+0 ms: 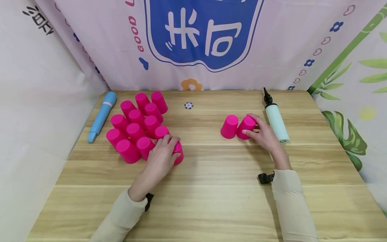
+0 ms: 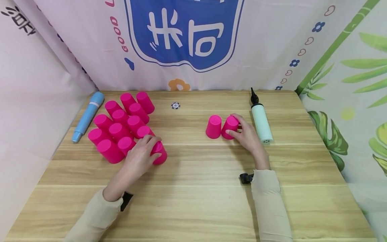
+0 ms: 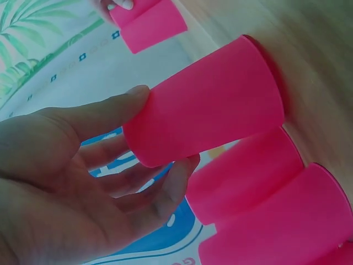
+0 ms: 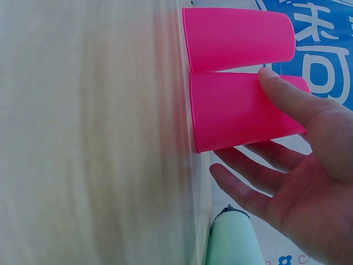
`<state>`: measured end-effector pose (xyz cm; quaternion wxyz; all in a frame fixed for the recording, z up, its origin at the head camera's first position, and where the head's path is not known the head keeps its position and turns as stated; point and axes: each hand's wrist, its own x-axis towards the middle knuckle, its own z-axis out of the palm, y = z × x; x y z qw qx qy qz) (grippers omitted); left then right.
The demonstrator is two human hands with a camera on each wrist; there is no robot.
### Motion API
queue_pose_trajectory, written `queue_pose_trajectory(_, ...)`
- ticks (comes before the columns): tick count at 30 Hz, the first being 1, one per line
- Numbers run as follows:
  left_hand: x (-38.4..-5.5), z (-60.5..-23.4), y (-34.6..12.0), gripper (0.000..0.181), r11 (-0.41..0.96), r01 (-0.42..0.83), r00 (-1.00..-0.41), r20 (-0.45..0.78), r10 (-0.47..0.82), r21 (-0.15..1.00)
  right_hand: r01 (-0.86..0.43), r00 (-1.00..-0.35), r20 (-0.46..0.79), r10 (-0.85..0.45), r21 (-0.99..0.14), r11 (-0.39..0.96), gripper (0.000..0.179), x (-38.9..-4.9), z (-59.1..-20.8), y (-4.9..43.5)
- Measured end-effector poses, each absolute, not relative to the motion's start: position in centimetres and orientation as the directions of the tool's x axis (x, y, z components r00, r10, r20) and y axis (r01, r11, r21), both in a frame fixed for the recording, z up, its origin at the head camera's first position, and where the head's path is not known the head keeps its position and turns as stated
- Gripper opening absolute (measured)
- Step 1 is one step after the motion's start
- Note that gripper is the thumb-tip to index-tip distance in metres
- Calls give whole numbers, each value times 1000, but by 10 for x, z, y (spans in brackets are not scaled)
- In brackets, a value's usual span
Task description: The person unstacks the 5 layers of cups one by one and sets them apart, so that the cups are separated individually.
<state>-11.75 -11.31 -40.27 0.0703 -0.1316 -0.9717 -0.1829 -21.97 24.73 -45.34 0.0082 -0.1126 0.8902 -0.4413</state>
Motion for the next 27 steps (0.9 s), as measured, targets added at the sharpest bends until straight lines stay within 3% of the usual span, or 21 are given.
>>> queue_pose_trajectory(16,-120,-406,-121,52,901,253,-963,179,201,351,-187,-976,78,-206,-783,593,66,-219,-454,248)
queue_pose_trajectory(27,-115,-398,-116,55,917,264,-956,207,208,300,-196,-974,86,-208,-782,592,65,-219,-453,247)
